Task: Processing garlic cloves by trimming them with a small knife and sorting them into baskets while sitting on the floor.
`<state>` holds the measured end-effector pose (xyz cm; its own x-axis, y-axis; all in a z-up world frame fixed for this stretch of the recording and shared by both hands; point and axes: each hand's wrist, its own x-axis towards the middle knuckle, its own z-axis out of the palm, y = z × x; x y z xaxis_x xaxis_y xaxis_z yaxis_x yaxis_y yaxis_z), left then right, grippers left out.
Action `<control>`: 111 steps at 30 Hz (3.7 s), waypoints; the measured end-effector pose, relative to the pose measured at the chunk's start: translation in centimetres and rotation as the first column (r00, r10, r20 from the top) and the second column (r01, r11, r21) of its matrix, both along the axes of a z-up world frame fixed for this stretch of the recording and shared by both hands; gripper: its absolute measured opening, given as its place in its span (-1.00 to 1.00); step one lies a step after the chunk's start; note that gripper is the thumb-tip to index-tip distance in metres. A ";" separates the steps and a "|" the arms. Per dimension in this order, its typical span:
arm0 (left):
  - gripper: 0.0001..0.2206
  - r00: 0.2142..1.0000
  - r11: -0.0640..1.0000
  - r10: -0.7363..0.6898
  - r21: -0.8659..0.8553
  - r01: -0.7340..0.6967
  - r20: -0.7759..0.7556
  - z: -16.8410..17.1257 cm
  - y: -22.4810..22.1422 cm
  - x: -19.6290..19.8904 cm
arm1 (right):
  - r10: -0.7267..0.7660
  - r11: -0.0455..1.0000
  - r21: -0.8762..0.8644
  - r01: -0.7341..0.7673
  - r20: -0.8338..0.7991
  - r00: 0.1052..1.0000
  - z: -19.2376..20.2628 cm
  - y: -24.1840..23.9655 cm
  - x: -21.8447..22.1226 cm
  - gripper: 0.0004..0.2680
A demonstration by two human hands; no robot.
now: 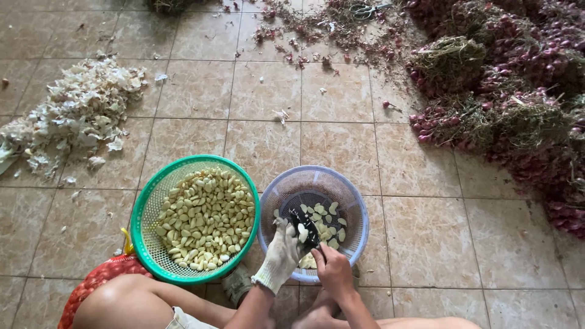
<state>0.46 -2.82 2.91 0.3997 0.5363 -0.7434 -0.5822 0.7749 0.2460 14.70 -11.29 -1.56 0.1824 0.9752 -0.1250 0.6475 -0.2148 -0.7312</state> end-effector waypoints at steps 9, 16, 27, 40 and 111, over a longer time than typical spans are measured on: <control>-0.26 0.999 0.999 0.018 -0.027 -0.017 0.046 -0.3 0.5 0.4 | -0.011 0.999 -0.052 0.009 -0.027 1.000 -0.2 0.0 -0.3 -0.83; -0.31 0.162 0.427 0.900 -0.746 -0.511 0.404 -5.5 0.8 -0.7 | 0.059 0.995 -0.076 -0.063 -0.050 0.997 0.0 -1.1 -0.5 -0.83; -0.54 0.780 0.786 -0.262 0.343 0.514 -0.568 -1.5 -0.6 -1.0 | -0.080 0.993 -0.069 0.091 0.148 0.986 1.7 0.7 1.4 -0.79; -0.48 0.283 0.437 -0.142 0.196 0.878 -0.949 -5.1 0.9 -0.9 | -0.093 0.992 0.111 0.063 0.290 0.952 -0.3 0.0 1.8 -0.68; -0.60 0.890 0.731 -0.242 0.530 0.430 -0.387 1.9 -2.8 -1.1 | -0.163 0.960 0.098 0.261 -0.564 0.810 3.1 0.7 0.2 -0.76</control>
<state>-0.62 -5.61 4.78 0.4715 0.7693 -0.4311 -0.1471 0.5506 0.8217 14.87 -10.58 1.50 0.3369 0.9351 -0.1097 0.0838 -0.1458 -0.9858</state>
